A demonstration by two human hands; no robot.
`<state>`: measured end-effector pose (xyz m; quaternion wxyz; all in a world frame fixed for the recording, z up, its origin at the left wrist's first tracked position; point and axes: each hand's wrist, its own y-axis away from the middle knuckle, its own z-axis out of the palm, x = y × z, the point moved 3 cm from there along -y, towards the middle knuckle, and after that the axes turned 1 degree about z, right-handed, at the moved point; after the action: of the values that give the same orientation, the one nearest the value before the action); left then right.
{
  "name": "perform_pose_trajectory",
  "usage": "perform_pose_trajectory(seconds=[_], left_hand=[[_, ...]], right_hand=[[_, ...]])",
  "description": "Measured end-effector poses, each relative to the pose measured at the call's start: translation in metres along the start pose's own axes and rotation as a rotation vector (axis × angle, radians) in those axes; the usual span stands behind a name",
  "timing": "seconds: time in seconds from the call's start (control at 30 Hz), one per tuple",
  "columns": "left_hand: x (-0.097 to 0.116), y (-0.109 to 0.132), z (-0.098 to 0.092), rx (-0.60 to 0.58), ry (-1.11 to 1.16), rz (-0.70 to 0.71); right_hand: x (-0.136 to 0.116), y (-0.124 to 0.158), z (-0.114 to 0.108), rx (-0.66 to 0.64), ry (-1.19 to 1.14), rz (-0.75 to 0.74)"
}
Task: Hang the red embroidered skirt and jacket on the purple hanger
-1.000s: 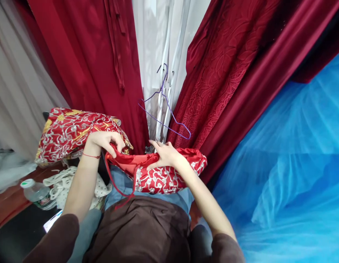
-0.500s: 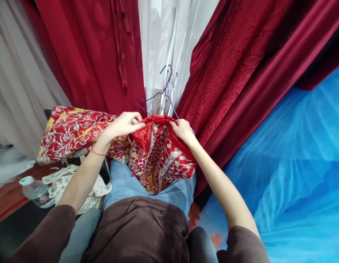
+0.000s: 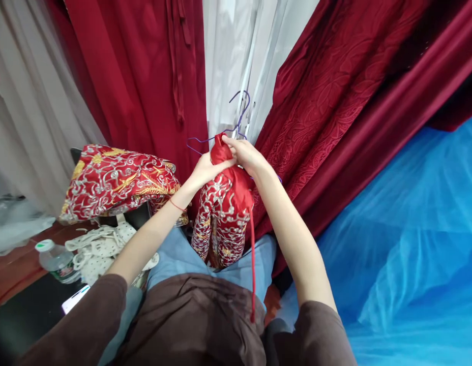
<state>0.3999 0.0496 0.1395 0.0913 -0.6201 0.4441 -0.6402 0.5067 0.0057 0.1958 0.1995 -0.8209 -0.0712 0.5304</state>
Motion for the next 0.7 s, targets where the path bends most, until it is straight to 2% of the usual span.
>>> perform_pose_trajectory(seconds=[0.07, 0.13, 0.2, 0.27, 0.33, 0.37, 0.4, 0.47, 0.53, 0.6, 0.7], left_hand=[[-0.007, -0.009, -0.004, 0.148, -0.007, -0.032], [-0.013, -0.011, -0.010, 0.246, -0.023, -0.067], [-0.016, -0.009, -0.018, 0.317, -0.021, -0.078], [-0.018, -0.007, -0.029, 0.397, -0.013, -0.086], [-0.018, -0.009, -0.043, 0.498, -0.008, -0.098], [-0.016, -0.013, -0.050, 0.542, -0.008, -0.101], [-0.014, -0.018, -0.057, 0.578, -0.008, -0.095], [-0.008, -0.031, -0.071, 0.630, -0.022, -0.059], [0.001, -0.045, -0.082, 0.653, -0.065, -0.011], [0.012, -0.053, -0.093, 0.614, -0.132, 0.029], [0.031, -0.047, -0.112, 0.378, -0.334, 0.031]], right_hand=[[-0.001, 0.002, 0.002, -0.064, -0.027, -0.043], [0.000, 0.014, 0.007, -0.061, 0.004, -0.143], [0.005, 0.034, 0.015, 0.042, 0.123, -0.279], [0.016, 0.053, 0.025, 0.204, 0.267, -0.354], [0.031, 0.065, 0.036, 0.340, 0.346, -0.302], [0.040, 0.067, 0.041, 0.365, 0.348, -0.230], [0.049, 0.065, 0.047, 0.354, 0.325, -0.144], [0.061, 0.054, 0.061, 0.228, 0.241, -0.019], [0.063, 0.037, 0.078, 0.051, 0.148, -0.032], [0.059, 0.018, 0.093, -0.033, 0.086, -0.135], [0.053, -0.009, 0.100, 0.103, 0.090, -0.254]])
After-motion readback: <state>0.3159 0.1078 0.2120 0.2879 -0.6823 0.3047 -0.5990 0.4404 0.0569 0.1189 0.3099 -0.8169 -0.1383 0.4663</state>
